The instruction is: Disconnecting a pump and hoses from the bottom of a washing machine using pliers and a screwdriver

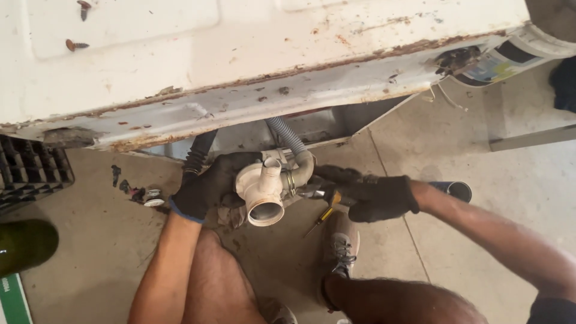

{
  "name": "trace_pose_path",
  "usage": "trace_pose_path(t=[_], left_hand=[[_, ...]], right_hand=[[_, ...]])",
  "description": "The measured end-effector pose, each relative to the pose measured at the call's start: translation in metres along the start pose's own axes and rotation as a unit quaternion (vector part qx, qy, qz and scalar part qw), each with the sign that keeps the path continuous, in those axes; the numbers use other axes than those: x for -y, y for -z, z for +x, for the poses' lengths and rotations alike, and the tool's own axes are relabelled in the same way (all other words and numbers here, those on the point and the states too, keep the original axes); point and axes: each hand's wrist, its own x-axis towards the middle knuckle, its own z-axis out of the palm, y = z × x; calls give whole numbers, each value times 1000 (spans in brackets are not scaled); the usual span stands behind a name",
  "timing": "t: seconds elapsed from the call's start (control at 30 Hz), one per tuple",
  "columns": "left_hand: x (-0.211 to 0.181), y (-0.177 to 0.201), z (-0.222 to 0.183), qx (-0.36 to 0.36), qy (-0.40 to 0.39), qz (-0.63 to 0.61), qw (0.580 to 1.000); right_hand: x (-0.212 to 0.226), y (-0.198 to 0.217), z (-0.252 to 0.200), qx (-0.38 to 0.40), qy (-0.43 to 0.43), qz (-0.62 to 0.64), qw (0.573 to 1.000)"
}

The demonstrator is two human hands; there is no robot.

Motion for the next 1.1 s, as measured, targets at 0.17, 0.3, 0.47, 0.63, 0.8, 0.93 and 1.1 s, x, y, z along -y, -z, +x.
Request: trace_pose_path(t=[0.17, 0.3, 0.47, 0.63, 0.8, 0.93, 1.1], left_hand=[[14, 18, 19, 40, -12, 90, 995], [8, -1, -25, 15, -42, 111, 993], [35, -7, -24, -7, -306, -42, 951], [24, -6, -20, 46, -275, 76, 957], [20, -7, -18, 188, -386, 209, 879], [24, -10, -15, 210, -302, 97, 925], [33, 2, -3, 178, -274, 102, 940]], right_hand=[[-13, 12, -9, 55, -133, -169, 975], [-12, 16, 4, 81, -139, -267, 950], [-25, 18, 5, 48, -50, -351, 934], [-22, 19, 7, 43, -45, -351, 934], [-27, 22, 0, 41, -74, -411, 908], [-12, 11, 1, -8, -84, -390, 917], [30, 11, 11, -89, -235, -249, 935]])
